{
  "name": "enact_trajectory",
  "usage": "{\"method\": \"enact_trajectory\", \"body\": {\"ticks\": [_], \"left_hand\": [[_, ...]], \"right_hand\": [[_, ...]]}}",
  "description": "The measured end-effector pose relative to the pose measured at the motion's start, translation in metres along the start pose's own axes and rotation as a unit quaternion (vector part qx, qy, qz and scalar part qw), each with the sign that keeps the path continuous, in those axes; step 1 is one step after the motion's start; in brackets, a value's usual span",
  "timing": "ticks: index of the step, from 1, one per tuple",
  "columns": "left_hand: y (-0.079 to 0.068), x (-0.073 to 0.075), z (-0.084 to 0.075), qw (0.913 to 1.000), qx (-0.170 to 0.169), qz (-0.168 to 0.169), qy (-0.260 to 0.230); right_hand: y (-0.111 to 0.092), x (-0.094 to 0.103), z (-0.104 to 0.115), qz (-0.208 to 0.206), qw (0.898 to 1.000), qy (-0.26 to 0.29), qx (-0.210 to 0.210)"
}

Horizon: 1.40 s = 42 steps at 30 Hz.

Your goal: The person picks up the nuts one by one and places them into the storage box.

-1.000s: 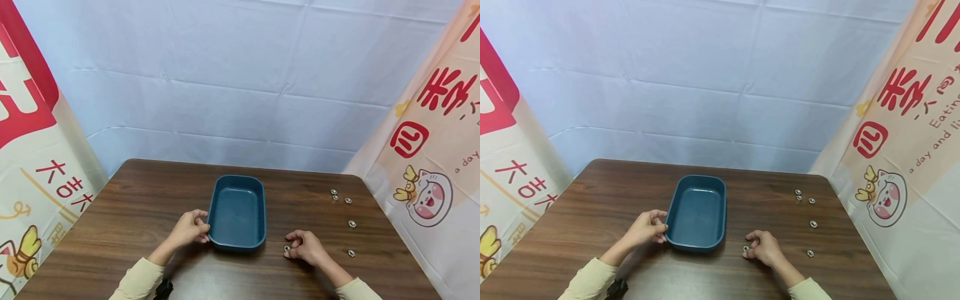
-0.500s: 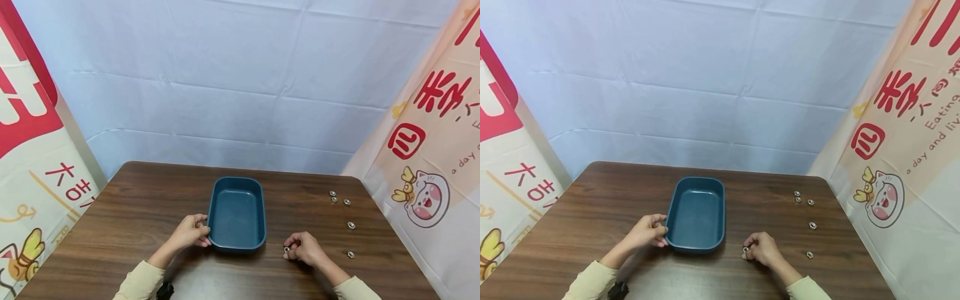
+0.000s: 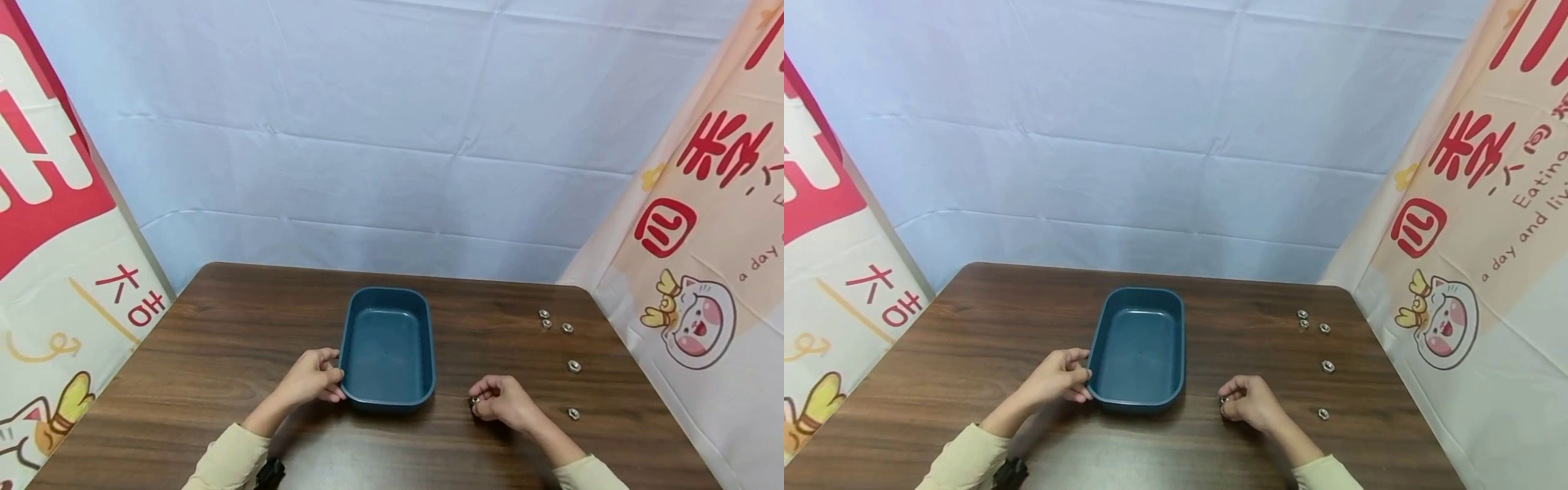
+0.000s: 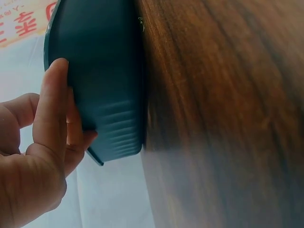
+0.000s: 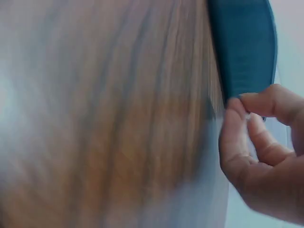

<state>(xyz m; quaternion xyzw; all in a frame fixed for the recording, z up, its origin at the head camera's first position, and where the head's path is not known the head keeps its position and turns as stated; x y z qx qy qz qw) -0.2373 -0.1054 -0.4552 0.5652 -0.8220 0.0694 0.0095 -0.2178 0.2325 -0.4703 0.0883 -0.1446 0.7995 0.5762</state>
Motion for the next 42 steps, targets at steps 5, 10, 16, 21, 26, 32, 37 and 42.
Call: {"method": "enact_trajectory", "body": {"ticks": [5,10,16,21,26,32,37,42], "left_hand": [[0.001,0.000,0.001,0.9999,0.011,0.002,-0.011],[0.002,0.001,0.002,0.9996,0.014,-0.004,-0.022],[0.001,0.002,0.001,0.9996,0.013,-0.006,-0.025],[0.000,0.001,-0.001,0.9998,0.012,-0.003,-0.017],[-0.001,0.000,-0.002,0.9998,0.014,-0.002,-0.014],[-0.003,-0.001,-0.002,0.9997,0.017,-0.001,-0.016],[-0.004,0.001,-0.002,0.9997,0.017,-0.007,-0.014],[-0.003,-0.001,-0.003,0.9997,0.018,0.001,-0.019]], "right_hand": [[-0.002,0.002,-0.001,-0.084,0.995,0.062,0.006],[-0.001,0.002,-0.002,-0.134,0.986,0.098,-0.009],[0.001,-0.001,-0.002,-0.131,0.986,0.098,-0.007],[0.003,-0.002,0.004,-0.115,0.990,0.086,-0.009],[0.007,-0.002,0.013,-0.096,0.992,0.083,0.004],[0.017,-0.009,0.020,-0.101,0.991,0.088,-0.003],[0.029,-0.011,0.030,-0.105,0.990,0.093,0.006],[0.034,-0.011,0.039,-0.090,0.992,0.090,0.004]]}}
Point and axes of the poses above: each hand's wrist, its own y-axis towards the middle knuckle, its own x-axis out of the back of the hand, z = x × y, the point moved 5 cm from there along y, towards the middle knuckle
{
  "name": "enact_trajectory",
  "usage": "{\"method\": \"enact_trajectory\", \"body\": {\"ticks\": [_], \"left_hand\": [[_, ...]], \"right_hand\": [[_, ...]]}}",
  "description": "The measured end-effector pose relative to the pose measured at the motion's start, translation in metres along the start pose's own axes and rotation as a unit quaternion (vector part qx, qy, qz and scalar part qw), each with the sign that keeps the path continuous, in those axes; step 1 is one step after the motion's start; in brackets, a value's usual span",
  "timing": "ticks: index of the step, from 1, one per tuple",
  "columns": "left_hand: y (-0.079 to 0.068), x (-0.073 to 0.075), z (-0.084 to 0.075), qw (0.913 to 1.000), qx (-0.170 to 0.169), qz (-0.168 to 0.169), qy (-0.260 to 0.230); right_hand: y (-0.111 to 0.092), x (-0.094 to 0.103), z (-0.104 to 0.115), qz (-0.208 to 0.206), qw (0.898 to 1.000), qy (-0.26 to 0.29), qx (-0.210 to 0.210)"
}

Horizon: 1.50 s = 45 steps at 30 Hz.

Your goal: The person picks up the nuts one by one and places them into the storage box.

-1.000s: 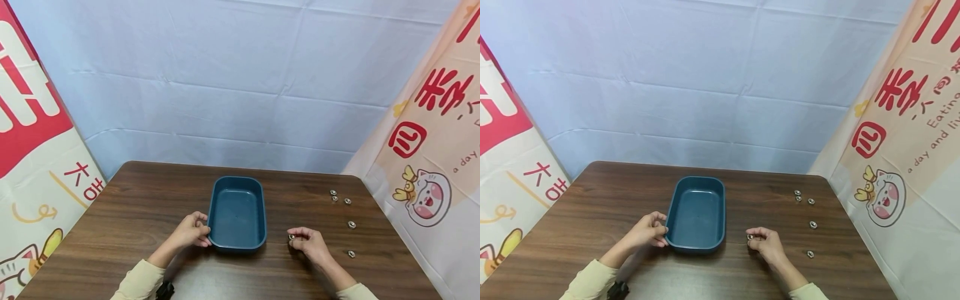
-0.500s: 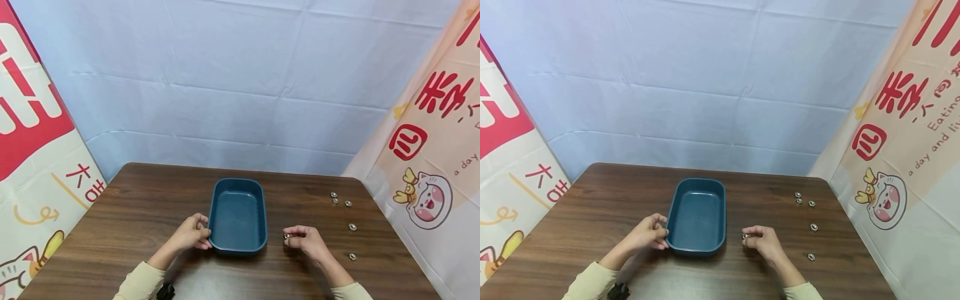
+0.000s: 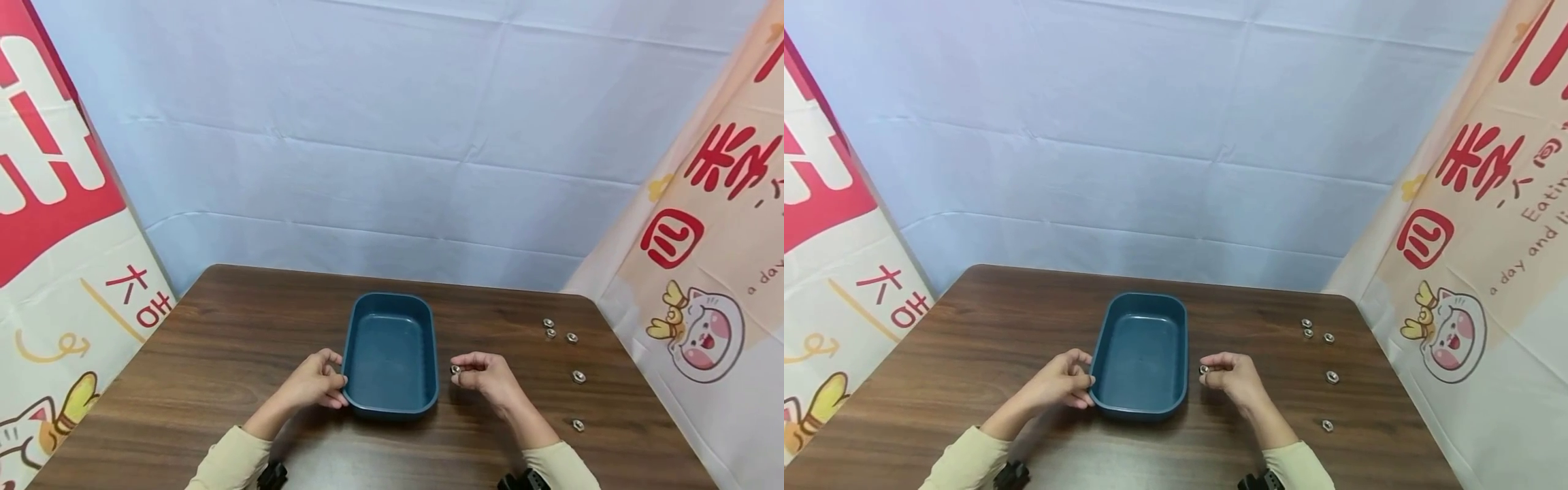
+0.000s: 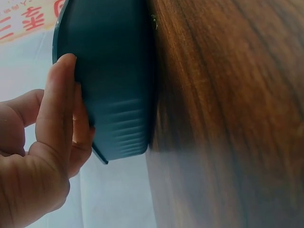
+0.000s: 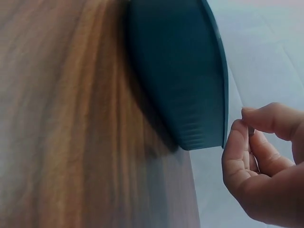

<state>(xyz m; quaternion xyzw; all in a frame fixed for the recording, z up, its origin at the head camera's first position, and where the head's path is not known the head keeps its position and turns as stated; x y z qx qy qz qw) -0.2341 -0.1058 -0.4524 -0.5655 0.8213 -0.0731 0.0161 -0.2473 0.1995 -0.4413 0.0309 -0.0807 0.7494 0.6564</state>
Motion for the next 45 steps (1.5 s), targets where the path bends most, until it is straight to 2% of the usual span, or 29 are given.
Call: {"method": "enact_trajectory", "body": {"ticks": [6,12,21,29,37,45], "left_hand": [[0.002,0.000,0.000,1.0000,0.002,0.002,0.005],[0.001,0.002,-0.002,1.0000,0.002,0.005,0.004],[0.003,0.002,-0.005,0.9998,0.006,0.017,0.006],[0.002,0.000,0.000,0.9998,-0.002,0.018,-0.001],[0.005,0.001,-0.001,0.9996,0.000,0.027,0.003],[0.005,0.003,-0.001,0.9996,0.006,0.027,0.007]], "right_hand": [[0.008,-0.004,0.009,0.006,1.000,-0.020,-0.001],[0.020,-0.012,0.018,0.014,1.000,-0.011,0.003],[0.032,-0.020,0.025,0.040,0.999,-0.025,0.006],[0.037,-0.030,0.034,0.062,0.998,0.011,-0.003],[0.048,-0.035,0.038,0.051,0.999,0.009,-0.006],[0.063,-0.046,0.046,0.062,0.998,0.027,-0.006]]}}
Point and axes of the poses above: each hand's wrist, its own y-axis towards the middle knuckle, its own x-axis out of the back of the hand, z = x × y, the point moved 5 cm from there along y, towards the middle knuckle
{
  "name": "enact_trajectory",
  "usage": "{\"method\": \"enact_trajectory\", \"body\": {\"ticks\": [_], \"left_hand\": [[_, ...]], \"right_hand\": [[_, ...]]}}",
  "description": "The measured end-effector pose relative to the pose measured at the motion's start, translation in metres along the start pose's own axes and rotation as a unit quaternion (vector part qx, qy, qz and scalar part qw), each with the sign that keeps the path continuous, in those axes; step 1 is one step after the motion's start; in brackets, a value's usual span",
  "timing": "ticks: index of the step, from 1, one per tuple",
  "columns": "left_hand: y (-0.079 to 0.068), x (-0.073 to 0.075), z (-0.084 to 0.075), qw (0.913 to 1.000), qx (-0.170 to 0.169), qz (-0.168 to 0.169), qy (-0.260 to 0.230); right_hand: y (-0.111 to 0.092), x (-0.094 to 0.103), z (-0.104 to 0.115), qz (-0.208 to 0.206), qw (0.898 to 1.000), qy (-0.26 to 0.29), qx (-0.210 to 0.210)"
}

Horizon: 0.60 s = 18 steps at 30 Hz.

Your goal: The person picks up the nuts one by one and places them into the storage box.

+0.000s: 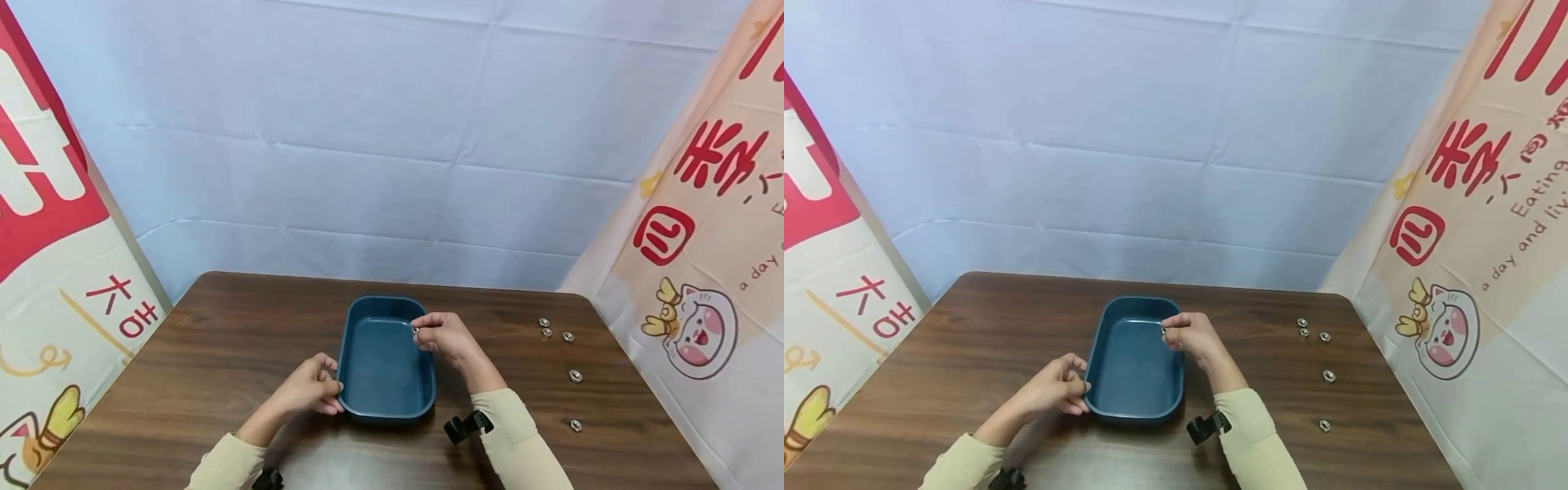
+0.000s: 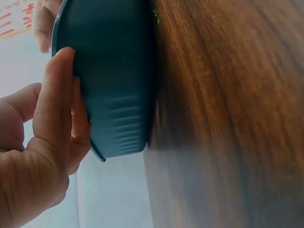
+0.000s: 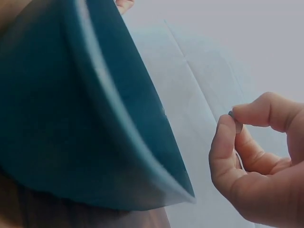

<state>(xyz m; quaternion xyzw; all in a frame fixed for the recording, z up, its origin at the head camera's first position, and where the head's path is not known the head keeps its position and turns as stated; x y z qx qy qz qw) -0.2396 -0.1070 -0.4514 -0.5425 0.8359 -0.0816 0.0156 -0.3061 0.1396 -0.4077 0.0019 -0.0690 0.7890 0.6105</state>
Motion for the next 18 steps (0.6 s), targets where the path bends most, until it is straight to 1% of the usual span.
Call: {"method": "enact_trajectory", "body": {"ticks": [3,11,18], "left_hand": [[-0.002,-0.001,0.001,1.0000,-0.001,0.000,-0.004],[-0.001,-0.001,0.004,0.9999,-0.004,0.001,-0.012],[-0.001,0.001,0.002,0.9999,-0.010,0.000,-0.012]], "right_hand": [[0.005,-0.004,0.002,0.005,1.000,0.004,0.001],[0.020,-0.013,0.005,0.010,1.000,-0.003,-0.012],[0.036,-0.021,0.009,0.011,1.000,0.014,-0.016]]}}
Point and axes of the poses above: each hand's wrist, its own y-axis towards the middle knuckle, its own x-axis out of the back of the hand, z = x × y, the point moved 5 cm from there along y, towards the middle knuckle
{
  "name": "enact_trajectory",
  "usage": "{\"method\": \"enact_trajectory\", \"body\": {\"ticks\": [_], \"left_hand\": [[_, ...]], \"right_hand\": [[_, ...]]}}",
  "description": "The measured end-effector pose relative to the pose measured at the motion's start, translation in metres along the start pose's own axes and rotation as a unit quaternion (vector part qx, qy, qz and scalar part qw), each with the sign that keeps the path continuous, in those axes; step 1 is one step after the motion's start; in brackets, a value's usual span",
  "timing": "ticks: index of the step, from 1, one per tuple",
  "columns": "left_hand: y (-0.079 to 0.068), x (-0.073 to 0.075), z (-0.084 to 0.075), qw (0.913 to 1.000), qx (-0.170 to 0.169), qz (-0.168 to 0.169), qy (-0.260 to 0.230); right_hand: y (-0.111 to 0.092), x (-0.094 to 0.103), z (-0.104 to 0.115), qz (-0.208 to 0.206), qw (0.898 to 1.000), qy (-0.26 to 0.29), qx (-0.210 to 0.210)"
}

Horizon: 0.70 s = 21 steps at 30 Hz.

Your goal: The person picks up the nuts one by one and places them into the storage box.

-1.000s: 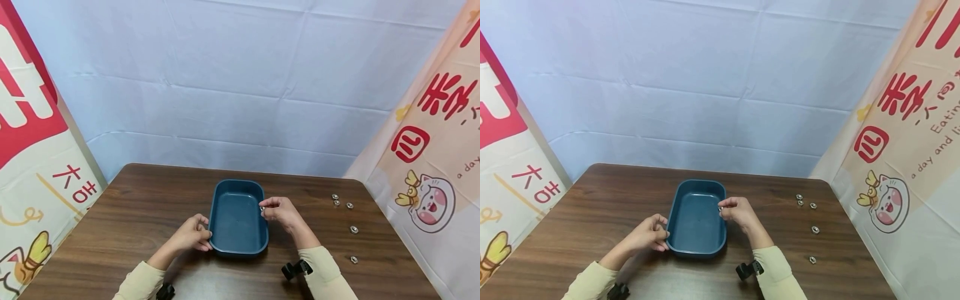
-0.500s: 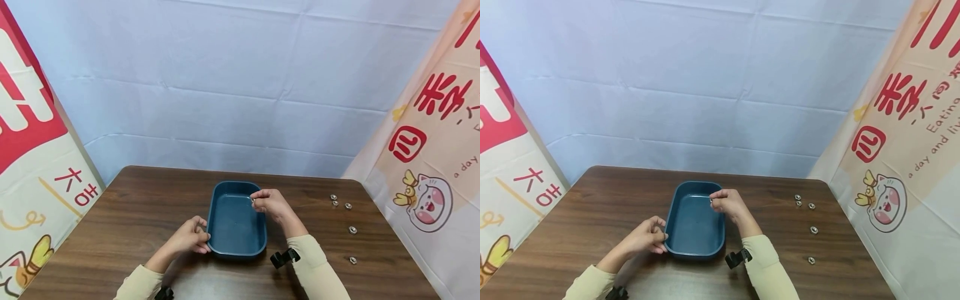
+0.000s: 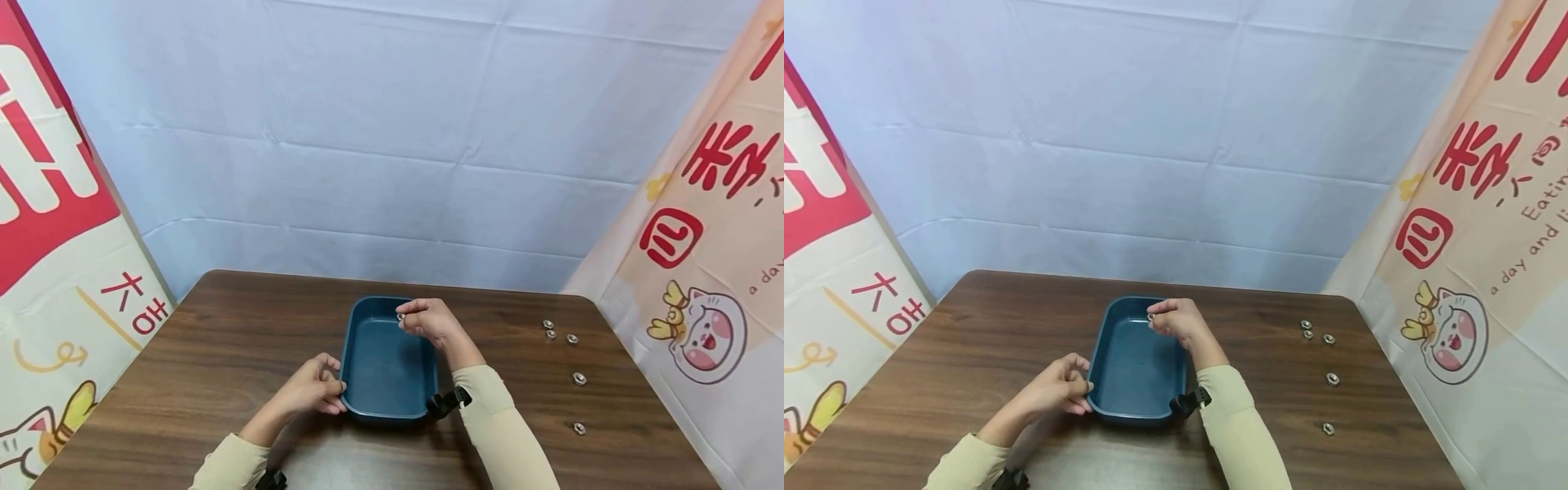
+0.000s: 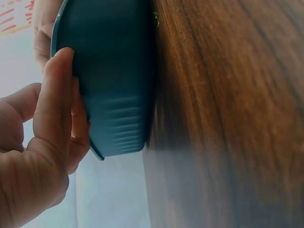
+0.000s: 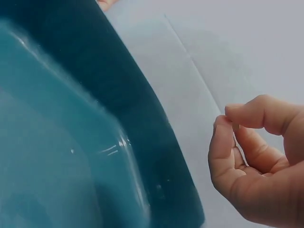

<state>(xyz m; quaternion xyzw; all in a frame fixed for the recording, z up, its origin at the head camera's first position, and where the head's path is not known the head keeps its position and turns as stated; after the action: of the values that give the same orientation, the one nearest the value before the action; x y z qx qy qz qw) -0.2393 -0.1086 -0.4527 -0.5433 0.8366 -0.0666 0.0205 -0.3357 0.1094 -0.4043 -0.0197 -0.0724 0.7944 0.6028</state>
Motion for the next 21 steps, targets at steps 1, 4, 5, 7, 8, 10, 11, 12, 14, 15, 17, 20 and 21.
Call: {"method": "enact_trajectory", "body": {"ticks": [1,4,5,7,8,10,11,12,14,15,17,20,21], "left_hand": [[0.000,0.000,0.000,1.0000,0.000,0.000,0.000],[-0.001,0.001,-0.001,1.0000,-0.001,0.000,-0.003],[-0.001,0.001,0.000,1.0000,-0.002,0.000,-0.004],[-0.002,0.002,0.001,1.0000,0.000,0.000,-0.007],[-0.002,0.002,0.001,1.0000,0.001,-0.001,-0.008],[-0.002,0.002,0.002,1.0000,0.003,-0.003,-0.008],[-0.002,0.002,0.002,1.0000,0.003,-0.003,-0.008],[-0.002,0.001,0.001,1.0000,0.004,-0.003,-0.007],[-0.001,0.000,0.001,1.0000,0.005,-0.002,-0.006],[-0.001,0.000,0.001,1.0000,0.005,-0.002,-0.005],[-0.001,0.000,-0.001,1.0000,0.004,-0.002,-0.002],[0.000,0.000,-0.001,1.0000,0.004,-0.002,-0.001],[0.001,0.000,0.000,1.0000,0.004,-0.002,-0.001]], "right_hand": [[0.002,-0.001,0.000,0.000,1.000,0.003,-0.005],[0.008,-0.006,0.000,-0.001,1.000,0.012,-0.012],[0.010,-0.008,0.000,0.000,1.000,0.015,-0.014],[0.014,-0.012,-0.001,-0.002,1.000,0.020,-0.019],[0.017,-0.014,-0.002,-0.001,1.000,0.018,-0.020],[0.021,-0.019,-0.004,0.001,1.000,0.017,-0.026],[0.023,-0.021,-0.006,0.001,0.999,0.014,-0.029],[0.025,-0.023,-0.008,0.000,0.999,0.012,-0.033],[0.030,-0.027,-0.011,-0.001,0.999,0.015,-0.041],[0.032,-0.029,-0.013,-0.002,0.999,0.019,-0.045],[0.037,-0.032,-0.017,-0.004,0.998,0.024,-0.053],[0.042,-0.036,-0.022,-0.008,0.998,0.029,-0.062],[0.044,-0.037,-0.025,-0.011,0.997,0.031,-0.067]]}}
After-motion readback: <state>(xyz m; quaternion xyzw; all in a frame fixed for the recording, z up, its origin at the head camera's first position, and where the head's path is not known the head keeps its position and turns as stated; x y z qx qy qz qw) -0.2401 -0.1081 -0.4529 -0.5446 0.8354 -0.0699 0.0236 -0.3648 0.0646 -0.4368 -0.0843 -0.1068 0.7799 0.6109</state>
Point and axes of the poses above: each hand's wrist, its own y-axis towards the middle knuckle, its own x-axis out of the back of the hand, z = x × y, the point moved 5 cm from there along y, towards the middle knuckle
